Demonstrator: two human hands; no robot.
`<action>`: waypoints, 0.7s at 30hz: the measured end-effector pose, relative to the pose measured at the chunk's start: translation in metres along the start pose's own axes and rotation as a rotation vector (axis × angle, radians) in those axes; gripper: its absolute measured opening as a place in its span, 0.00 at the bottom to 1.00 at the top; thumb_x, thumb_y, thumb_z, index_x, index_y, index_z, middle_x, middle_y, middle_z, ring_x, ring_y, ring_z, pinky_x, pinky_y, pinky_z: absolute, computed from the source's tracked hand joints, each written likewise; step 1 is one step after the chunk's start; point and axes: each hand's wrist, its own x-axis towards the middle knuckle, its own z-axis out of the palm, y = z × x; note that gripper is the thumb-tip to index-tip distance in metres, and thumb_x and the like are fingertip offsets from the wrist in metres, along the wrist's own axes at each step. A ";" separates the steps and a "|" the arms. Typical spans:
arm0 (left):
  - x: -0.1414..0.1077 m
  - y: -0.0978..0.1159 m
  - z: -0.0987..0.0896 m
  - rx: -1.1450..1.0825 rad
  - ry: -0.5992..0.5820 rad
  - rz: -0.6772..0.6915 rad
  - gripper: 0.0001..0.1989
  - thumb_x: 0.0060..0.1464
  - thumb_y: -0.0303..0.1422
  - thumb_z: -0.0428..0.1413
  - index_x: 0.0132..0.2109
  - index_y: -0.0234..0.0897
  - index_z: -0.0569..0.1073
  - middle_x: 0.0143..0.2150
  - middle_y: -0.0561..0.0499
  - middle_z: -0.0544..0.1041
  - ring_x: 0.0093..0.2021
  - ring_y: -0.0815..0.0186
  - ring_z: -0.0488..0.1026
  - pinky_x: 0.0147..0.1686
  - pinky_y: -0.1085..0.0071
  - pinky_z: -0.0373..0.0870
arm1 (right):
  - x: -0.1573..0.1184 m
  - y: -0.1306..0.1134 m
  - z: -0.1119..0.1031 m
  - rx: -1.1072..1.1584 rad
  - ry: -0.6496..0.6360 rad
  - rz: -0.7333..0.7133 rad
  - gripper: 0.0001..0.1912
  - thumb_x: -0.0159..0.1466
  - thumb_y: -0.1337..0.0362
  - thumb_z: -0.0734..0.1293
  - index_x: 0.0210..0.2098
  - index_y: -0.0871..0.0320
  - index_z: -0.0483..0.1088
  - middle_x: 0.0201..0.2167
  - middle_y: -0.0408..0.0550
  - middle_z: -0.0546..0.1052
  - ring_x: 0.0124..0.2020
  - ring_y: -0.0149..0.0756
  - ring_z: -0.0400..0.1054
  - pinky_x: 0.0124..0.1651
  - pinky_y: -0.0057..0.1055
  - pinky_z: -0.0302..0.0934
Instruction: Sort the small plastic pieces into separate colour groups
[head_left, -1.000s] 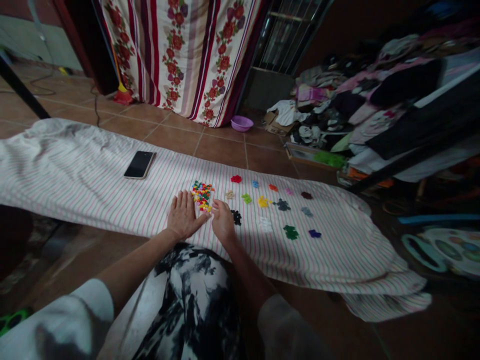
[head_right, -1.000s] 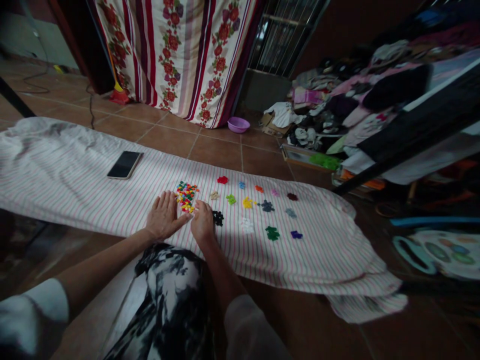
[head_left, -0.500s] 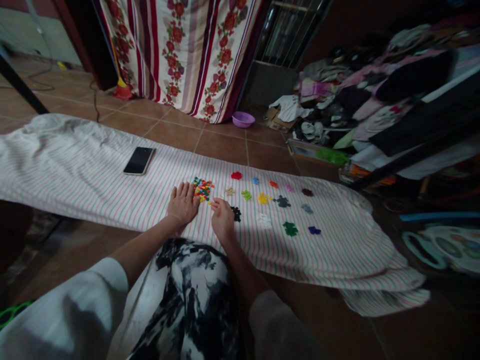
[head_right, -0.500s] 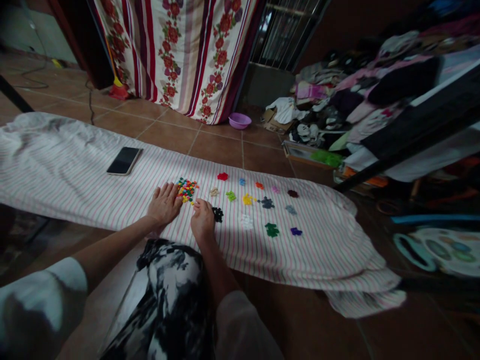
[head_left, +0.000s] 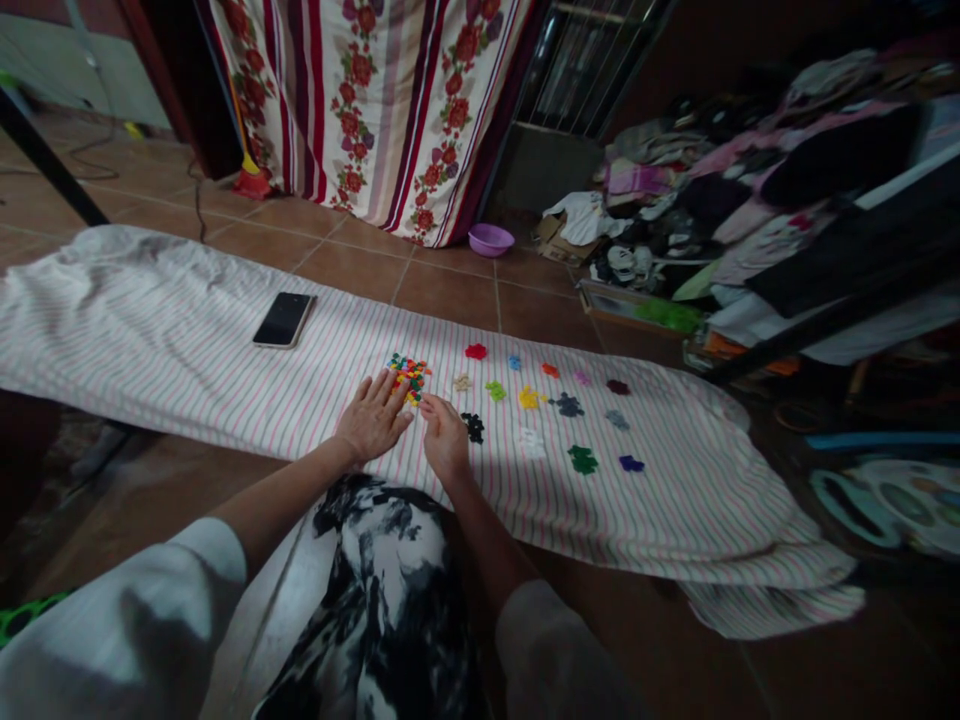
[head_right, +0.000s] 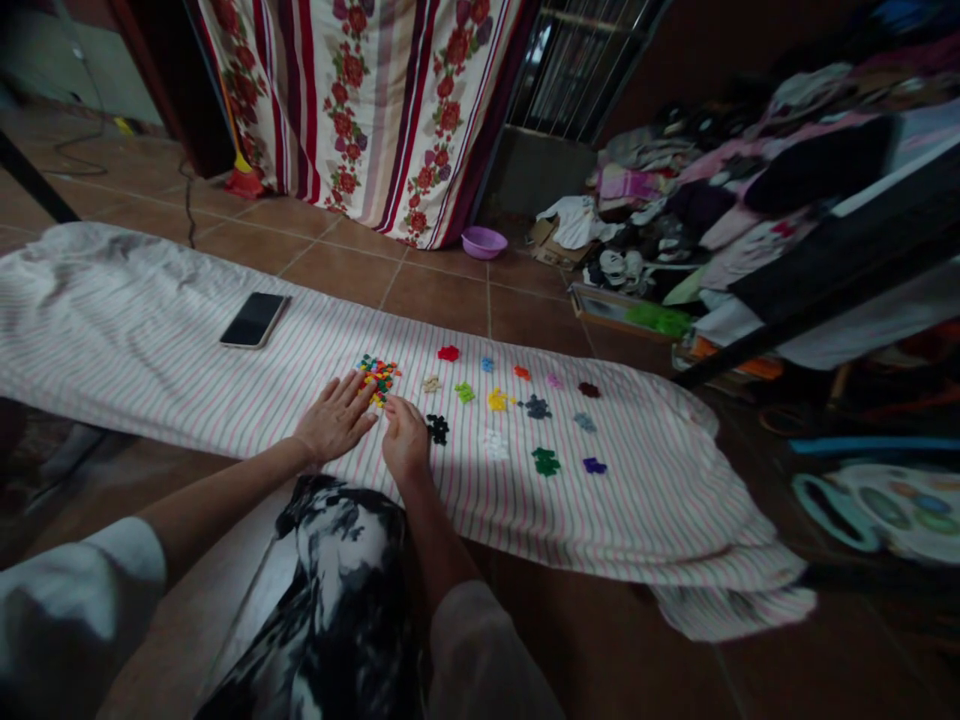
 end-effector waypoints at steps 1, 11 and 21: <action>0.000 0.000 0.000 -0.001 -0.001 0.000 0.29 0.65 0.44 0.40 0.67 0.33 0.59 0.70 0.38 0.56 0.71 0.53 0.49 0.67 0.51 0.49 | 0.000 0.000 0.000 0.021 -0.021 -0.014 0.22 0.63 0.72 0.52 0.50 0.58 0.70 0.46 0.53 0.76 0.47 0.34 0.73 0.52 0.35 0.71; 0.002 -0.002 0.009 -0.089 0.130 -0.115 0.29 0.65 0.40 0.38 0.67 0.26 0.56 0.67 0.35 0.61 0.69 0.55 0.54 0.65 0.53 0.57 | 0.002 0.007 0.001 0.125 0.000 0.045 0.18 0.67 0.64 0.54 0.52 0.57 0.68 0.47 0.54 0.76 0.47 0.38 0.74 0.50 0.39 0.72; 0.000 -0.002 -0.001 -0.114 0.175 -0.117 0.22 0.65 0.36 0.39 0.58 0.31 0.68 0.62 0.38 0.68 0.69 0.57 0.54 0.66 0.54 0.56 | 0.001 0.005 -0.001 0.060 0.038 0.131 0.15 0.66 0.65 0.54 0.45 0.58 0.69 0.42 0.53 0.78 0.41 0.36 0.76 0.46 0.36 0.72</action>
